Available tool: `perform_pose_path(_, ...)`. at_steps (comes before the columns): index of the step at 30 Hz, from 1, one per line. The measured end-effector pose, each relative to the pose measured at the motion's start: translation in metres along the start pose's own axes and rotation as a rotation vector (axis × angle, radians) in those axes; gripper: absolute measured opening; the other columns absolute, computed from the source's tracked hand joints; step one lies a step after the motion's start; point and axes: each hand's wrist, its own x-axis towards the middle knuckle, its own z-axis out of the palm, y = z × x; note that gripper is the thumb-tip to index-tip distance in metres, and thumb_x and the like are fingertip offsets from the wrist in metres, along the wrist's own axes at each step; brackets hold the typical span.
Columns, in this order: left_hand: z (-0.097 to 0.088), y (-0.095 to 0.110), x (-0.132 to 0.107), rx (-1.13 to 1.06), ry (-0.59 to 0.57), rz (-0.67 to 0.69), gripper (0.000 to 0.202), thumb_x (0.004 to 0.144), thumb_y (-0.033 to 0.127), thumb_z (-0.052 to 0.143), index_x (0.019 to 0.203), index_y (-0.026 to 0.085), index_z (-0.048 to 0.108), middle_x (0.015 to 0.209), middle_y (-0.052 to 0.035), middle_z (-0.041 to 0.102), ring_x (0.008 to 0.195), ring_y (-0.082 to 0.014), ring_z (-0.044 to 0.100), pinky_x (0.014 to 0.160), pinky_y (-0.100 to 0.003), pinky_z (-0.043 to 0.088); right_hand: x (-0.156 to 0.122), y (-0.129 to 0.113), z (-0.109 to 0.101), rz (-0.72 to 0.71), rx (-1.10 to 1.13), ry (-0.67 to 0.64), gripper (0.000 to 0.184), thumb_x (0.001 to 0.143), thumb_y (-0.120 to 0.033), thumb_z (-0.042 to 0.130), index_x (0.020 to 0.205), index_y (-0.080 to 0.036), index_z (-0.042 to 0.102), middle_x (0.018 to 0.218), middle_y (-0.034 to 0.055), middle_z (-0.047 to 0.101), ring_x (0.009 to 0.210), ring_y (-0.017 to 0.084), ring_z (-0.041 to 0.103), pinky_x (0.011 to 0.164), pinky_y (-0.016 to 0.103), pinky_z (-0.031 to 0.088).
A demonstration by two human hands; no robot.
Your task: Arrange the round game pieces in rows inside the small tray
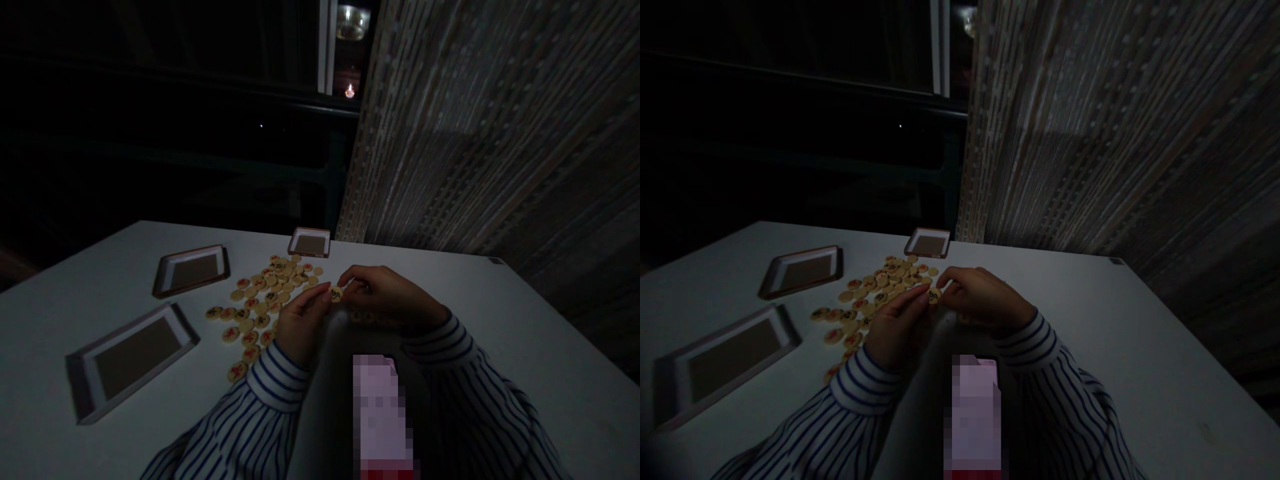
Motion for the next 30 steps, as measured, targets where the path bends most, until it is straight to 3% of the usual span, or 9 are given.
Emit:
perform_pose_path(5, 0.0025, 0.0023, -0.001, -0.08, 0.015, -0.029, 0.037, 0.055, 0.035, 0.075, 0.084, 0.015, 0.068, 0.061, -0.0005, 0.066, 0.056, -0.0106, 0.059, 0.055, -0.02, 0.046, -0.0003, 0.0002, 0.0005, -0.021, -0.007, 0.001, 0.016, 0.077, -0.021, 0.053, 0.092, -0.017, 0.056, 0.081, 0.0018, 0.069, 0.072, 0.013, 0.063, 0.066, 0.024, 0.046)
perform_pose_path(15, 0.0037, 0.0036, -0.0008, 0.004, 0.038, -0.048, 0.033, 0.054, 0.033, 0.076, 0.079, 0.013, 0.068, 0.059, -0.0005, 0.066, 0.055, -0.011, 0.06, 0.053, -0.02, 0.046, 0.0, -0.0059, 0.0022, 0.009, -0.152, -0.009, 0.016, 0.077, -0.024, 0.055, 0.092, -0.02, 0.06, 0.08, -0.0007, 0.068, 0.071, 0.013, 0.061, 0.062, 0.023, 0.041)
perform_pose_path(21, 0.0052, 0.0053, -0.0021, -0.012, 0.019, -0.059, 0.04, 0.052, 0.031, 0.077, 0.087, 0.014, 0.069, 0.07, -0.0041, 0.07, 0.062, -0.013, 0.063, 0.057, -0.021, 0.048, -0.0001, -0.0047, 0.0002, -0.001, -0.178, 0.007, 0.017, 0.077, -0.023, 0.055, 0.093, -0.019, 0.059, 0.077, -0.0012, 0.067, 0.067, 0.011, 0.059, 0.06, 0.022, 0.039)
perform_pose_path(30, -0.003, -0.0025, 0.0027, -0.036, -0.023, -0.037, 0.039, 0.062, 0.037, 0.072, 0.094, 0.016, 0.069, 0.07, -0.0037, 0.069, 0.061, -0.0112, 0.061, 0.057, -0.02, 0.047, 0.0004, -0.0046, 0.0024, -0.041, -0.244, 0.06, 0.024, 0.079, -0.029, 0.055, 0.101, -0.021, 0.06, 0.082, 0.0002, 0.066, 0.072, 0.013, 0.058, 0.064, 0.024, 0.039)
